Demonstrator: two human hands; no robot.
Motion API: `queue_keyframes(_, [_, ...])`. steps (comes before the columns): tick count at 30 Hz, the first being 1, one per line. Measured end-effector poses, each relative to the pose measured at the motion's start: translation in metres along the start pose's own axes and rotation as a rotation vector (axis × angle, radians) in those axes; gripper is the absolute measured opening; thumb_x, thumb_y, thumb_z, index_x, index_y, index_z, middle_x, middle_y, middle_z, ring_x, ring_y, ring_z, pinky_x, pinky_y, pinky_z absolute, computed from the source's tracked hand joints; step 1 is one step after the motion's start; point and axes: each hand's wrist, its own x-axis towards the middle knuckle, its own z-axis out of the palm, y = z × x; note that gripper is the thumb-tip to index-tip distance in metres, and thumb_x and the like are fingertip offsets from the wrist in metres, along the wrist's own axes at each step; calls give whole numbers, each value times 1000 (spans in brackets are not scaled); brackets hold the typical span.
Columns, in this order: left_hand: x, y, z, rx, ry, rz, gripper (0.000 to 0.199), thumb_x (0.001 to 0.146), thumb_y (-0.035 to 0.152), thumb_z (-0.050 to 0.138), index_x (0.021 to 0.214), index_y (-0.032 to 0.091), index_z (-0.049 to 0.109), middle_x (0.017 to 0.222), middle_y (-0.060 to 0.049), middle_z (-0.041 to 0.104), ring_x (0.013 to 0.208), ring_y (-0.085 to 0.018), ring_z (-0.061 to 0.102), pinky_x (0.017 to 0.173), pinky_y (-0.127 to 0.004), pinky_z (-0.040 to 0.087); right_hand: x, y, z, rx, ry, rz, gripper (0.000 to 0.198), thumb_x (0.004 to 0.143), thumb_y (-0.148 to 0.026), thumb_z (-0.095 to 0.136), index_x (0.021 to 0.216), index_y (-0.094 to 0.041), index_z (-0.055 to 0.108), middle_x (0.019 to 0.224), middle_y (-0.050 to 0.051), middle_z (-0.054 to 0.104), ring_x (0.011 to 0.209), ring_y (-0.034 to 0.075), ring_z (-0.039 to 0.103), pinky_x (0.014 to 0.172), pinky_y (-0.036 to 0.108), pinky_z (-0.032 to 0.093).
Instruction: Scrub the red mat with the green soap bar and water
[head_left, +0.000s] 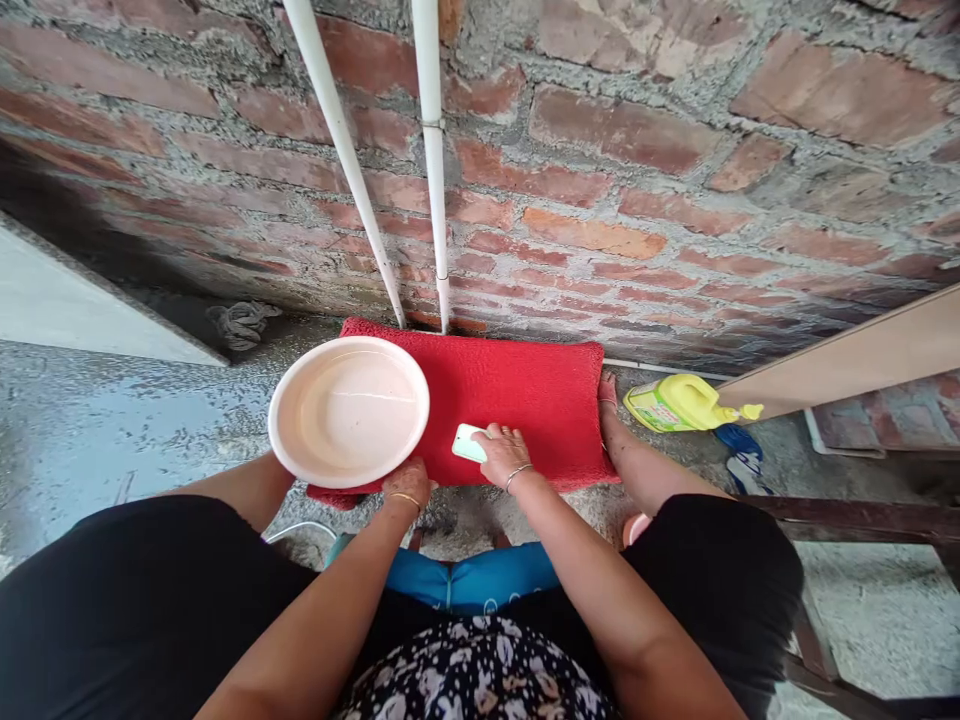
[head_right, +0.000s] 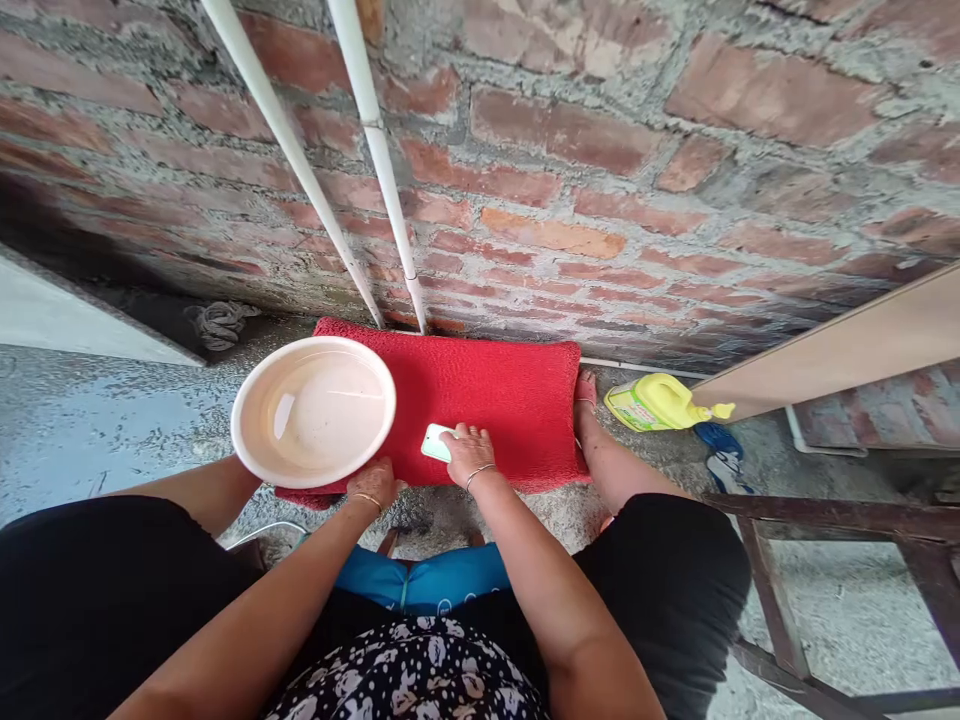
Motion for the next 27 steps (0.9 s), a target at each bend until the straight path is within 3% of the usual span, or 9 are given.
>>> queue_keyframes(2, [1,2,0,40,1,13,46,75,42,64,108,11,57,109,-19,63,103,-28,61,82,-36,48,-9,26,-1,-36,-20,48,45,78,-23,51,121,-34,53,113,6,51,101,22,47,82,34,30])
queue_keyframes(6, [4,4,5,57,4,21,40,75,39,64,105,13,60,107,-17,64,101,-26,62,81,-33,48,-52,123,-15,-154,-92,391,47,76,-21,53,123,-30,52,111,9,52,101,25,49,82,37,30])
queue_keyframes(8, [6,4,7,41,5,19,37,75,38,65,103,13,60,107,-17,65,99,-26,63,79,-32,49,-65,147,-21,-185,-76,498,48,76,-22,54,124,-28,52,110,10,53,102,26,49,83,38,30])
queue_keyframes(10, [7,4,7,27,7,17,37,74,37,65,102,13,61,107,-18,64,98,-26,63,78,-32,49,-65,136,-21,-178,-43,445,50,75,-24,54,125,-27,50,111,11,52,101,26,49,83,38,31])
queue_keyframes(15, [6,4,1,45,-5,32,39,73,35,65,104,11,61,105,-19,65,99,-27,63,80,-33,49,-32,43,2,-74,-105,46,49,75,-24,54,123,-31,50,115,7,51,103,23,48,84,35,31])
queue_keyframes(17, [5,3,0,59,-9,47,40,74,36,64,105,10,61,104,-20,65,99,-28,63,80,-34,48,-28,35,5,-69,-112,3,49,75,-22,54,122,-33,50,116,6,52,105,23,48,86,35,31])
queue_keyframes(20, [7,2,1,79,2,73,41,74,37,64,104,10,62,104,-20,66,98,-29,63,80,-35,48,-42,78,-3,-102,-136,129,47,77,-20,52,123,-31,51,115,7,54,104,22,50,86,36,32])
queue_keyframes(24, [11,3,4,94,15,89,38,72,37,65,100,11,64,103,-19,66,97,-30,63,78,-35,49,-67,156,-21,-94,-220,512,45,74,-24,57,119,-26,55,113,10,57,100,23,56,83,34,38])
queue_keyframes(27, [11,3,4,107,11,90,38,71,37,66,99,11,65,101,-18,67,97,-29,63,78,-35,49,-63,178,-24,26,-134,717,52,76,-36,56,126,-25,50,116,11,58,102,25,58,82,34,42])
